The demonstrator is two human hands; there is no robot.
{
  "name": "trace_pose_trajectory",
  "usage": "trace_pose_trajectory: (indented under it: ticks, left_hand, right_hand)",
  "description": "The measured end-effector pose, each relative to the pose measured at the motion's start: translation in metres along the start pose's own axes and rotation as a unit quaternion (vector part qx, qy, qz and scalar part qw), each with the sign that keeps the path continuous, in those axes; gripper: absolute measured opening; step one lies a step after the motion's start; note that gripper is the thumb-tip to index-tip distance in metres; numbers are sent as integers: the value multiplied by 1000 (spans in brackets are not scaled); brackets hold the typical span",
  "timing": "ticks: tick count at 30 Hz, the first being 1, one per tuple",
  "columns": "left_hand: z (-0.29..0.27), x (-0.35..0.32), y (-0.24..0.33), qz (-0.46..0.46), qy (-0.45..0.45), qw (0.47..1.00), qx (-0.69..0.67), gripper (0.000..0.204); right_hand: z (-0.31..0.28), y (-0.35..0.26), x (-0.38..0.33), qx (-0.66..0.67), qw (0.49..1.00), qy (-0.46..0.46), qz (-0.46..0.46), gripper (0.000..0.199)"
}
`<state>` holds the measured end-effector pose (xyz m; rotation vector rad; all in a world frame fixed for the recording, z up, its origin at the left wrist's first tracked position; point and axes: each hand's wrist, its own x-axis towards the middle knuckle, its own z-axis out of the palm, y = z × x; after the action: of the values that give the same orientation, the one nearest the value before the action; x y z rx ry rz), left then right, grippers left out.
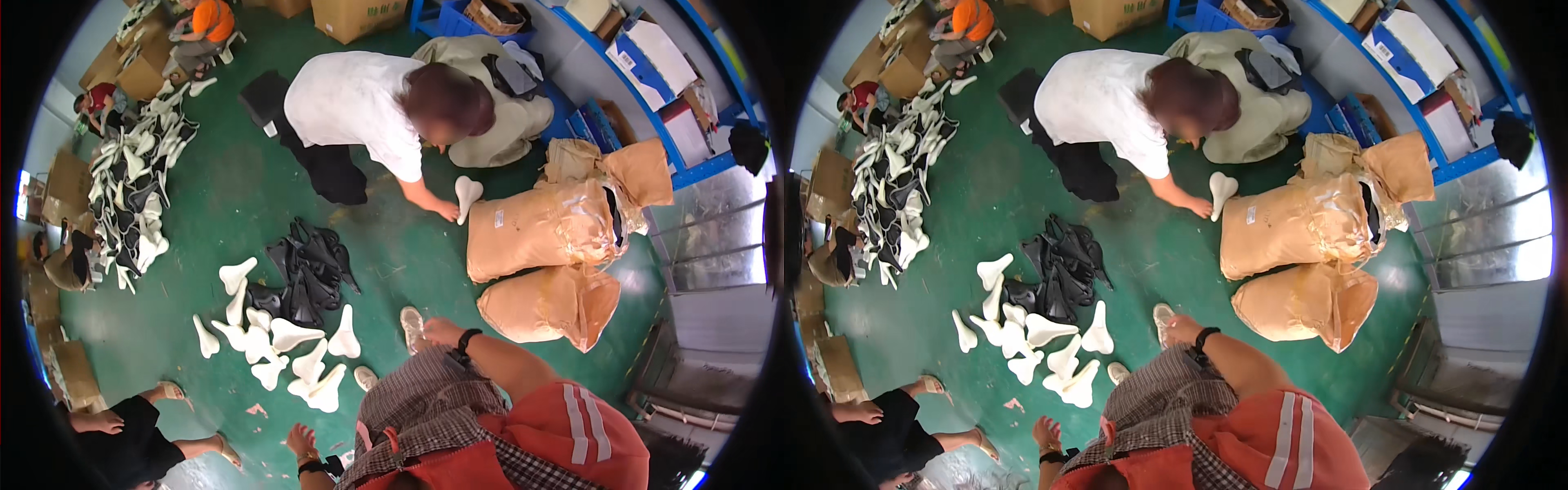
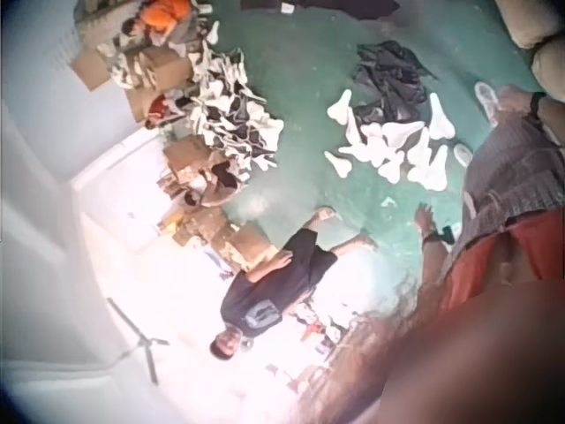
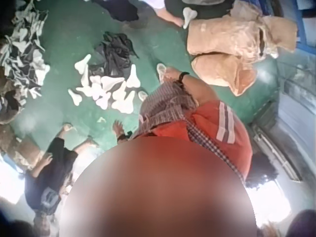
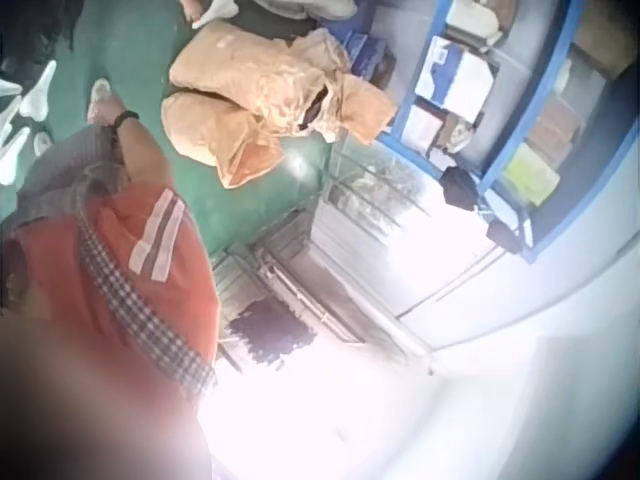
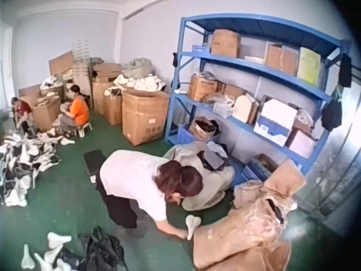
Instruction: The person sprays white shoe insoles with a handheld spray gun and places them on a cardboard surface. They retrieve more insoles from a sack, arrange them, and continue spraying. The person also handles gray insoles on a rack and places them on cardboard.
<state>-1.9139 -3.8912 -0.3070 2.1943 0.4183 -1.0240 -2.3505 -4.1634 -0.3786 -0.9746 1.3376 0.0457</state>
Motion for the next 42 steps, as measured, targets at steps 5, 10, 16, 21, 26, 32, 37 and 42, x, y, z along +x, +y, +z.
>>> trace_pose_trajectory:
  ticks: [5,10,16,21,26,32,37,42]
  left_hand:
    - [-3,-60,-97,-112,-2,993,-42,31]
    - [44,-102,-121,-67,-117,990,-29,36]
    - [51,-129,-141,30,-98,990,-97,35]
    - [6,-169,-232,-2,-67,991,-120,33]
    - [-38,-202,-306,-70,-41,989,-125,36]
    - [-59,-220,-340,-46,-9,989,-142,39]
    - [-49,-219,-304,-56,5,985,-165,41]
    - [-26,-222,-263,-52,-11,985,-167,39]
  right_hand:
    - [-70,-3,-3,-17,998,54,14,37]
    - [-117,9,-36,-26,996,73,42,37]
    - [-119,53,-101,-27,997,57,38,39]
    - [-113,111,-135,-129,990,-7,55,40]
    - [-105,110,-170,-122,992,11,44,29]
    - [-105,104,-145,-79,997,8,-3,12]
    - [-99,75,-119,-63,997,-10,-34,25]
    - [-106,37,-122,-101,995,-4,-7,40]
